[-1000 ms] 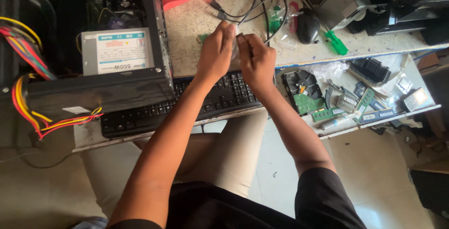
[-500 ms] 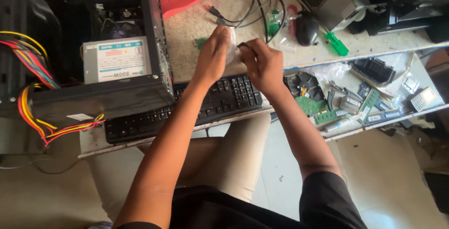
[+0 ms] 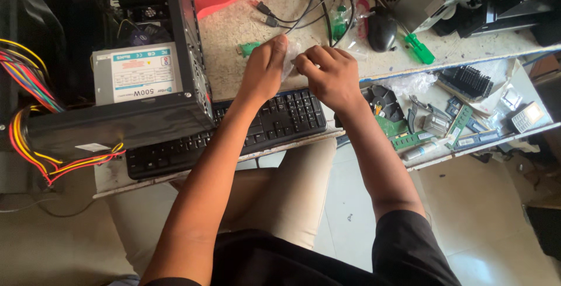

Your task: The person connects a ribbon cable to a motherboard, then places the motherboard into a computer case. They handle the motherboard, ribbon cable, and case, and briefly unwrap a small plastic-wrapped item.

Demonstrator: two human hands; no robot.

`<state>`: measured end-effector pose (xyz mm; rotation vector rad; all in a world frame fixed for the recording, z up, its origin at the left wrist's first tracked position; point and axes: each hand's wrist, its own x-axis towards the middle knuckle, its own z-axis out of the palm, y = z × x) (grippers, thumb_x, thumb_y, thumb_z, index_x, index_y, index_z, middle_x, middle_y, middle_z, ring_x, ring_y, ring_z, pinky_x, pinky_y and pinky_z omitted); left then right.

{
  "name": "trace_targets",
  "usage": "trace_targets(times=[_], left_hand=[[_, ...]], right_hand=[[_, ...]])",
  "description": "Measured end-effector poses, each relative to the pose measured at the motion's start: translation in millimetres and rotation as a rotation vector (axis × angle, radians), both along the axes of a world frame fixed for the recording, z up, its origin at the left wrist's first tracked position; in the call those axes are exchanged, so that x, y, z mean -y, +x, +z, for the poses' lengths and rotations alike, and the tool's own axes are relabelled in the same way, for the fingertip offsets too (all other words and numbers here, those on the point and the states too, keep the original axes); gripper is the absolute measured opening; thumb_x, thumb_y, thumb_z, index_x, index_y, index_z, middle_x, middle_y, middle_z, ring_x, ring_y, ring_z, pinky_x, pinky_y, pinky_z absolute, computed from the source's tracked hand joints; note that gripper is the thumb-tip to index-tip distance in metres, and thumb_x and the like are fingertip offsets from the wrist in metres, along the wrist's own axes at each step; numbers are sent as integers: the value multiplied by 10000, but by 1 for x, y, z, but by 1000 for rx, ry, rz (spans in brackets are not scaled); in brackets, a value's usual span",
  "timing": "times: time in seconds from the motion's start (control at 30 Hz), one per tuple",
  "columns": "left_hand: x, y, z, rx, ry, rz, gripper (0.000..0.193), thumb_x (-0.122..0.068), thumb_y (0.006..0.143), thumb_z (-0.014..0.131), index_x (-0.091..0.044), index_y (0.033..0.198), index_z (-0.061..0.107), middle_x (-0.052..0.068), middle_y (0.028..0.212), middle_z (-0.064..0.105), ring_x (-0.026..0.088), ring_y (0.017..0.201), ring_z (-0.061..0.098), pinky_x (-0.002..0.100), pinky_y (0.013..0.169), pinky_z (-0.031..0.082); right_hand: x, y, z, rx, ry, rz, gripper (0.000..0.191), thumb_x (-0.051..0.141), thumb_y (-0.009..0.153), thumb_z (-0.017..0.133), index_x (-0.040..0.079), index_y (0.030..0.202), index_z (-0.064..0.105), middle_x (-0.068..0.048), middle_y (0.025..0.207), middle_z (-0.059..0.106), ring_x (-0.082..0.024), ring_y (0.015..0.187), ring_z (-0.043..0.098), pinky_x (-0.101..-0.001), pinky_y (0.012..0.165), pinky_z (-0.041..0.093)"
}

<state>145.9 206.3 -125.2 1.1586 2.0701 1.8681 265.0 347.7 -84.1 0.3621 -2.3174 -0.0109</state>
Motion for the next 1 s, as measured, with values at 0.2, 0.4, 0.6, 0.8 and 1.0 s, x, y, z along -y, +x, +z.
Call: trace_targets(times=[0.2, 0.4, 0.6, 0.8, 1.0], left_hand=[[-5, -3, -5, -108, -48, 45, 577, -449, 1122, 334, 5, 914, 624, 212, 771, 630, 356, 729, 632, 438, 678, 471], [-5, -6, -4, -45, -44, 31, 596, -445, 1108, 326, 16, 833, 585, 219, 701, 583, 357, 659, 605, 445, 659, 457], [-4, -9, -7, -52, -17, 39, 603, -452, 1107, 319, 10, 839, 598, 227, 708, 591, 376, 681, 614, 461, 663, 450], [-5, -7, -9, -105, -49, 42, 596, -444, 1112, 332, 9, 842, 609, 237, 739, 622, 404, 729, 636, 475, 682, 460], [-4, -7, -7, -57, -16, 32, 551, -399, 1099, 347, 14, 841, 604, 236, 726, 618, 378, 701, 643, 473, 666, 458]], right_hand=[[-13, -2, 2, -36, 84, -47, 213, 118, 844, 695, 178, 1039, 633, 10, 942, 606, -198, 846, 635, -361, 653, 486], [-17, -2, 3, -68, 124, -134, 242, 85, 839, 672, 171, 1063, 639, 17, 981, 619, -198, 864, 627, -342, 675, 496], [-8, 6, 4, -58, 155, 44, 153, 127, 903, 719, 189, 1007, 625, 33, 991, 631, -177, 858, 615, -334, 688, 502], [-25, -3, 1, -31, 159, -88, 211, 98, 814, 677, 197, 998, 647, 34, 980, 641, -188, 902, 640, -334, 705, 505], [-40, 1, -4, -137, 85, -109, 188, 104, 856, 720, 155, 1029, 665, 2, 966, 629, -219, 877, 614, -372, 695, 487]])
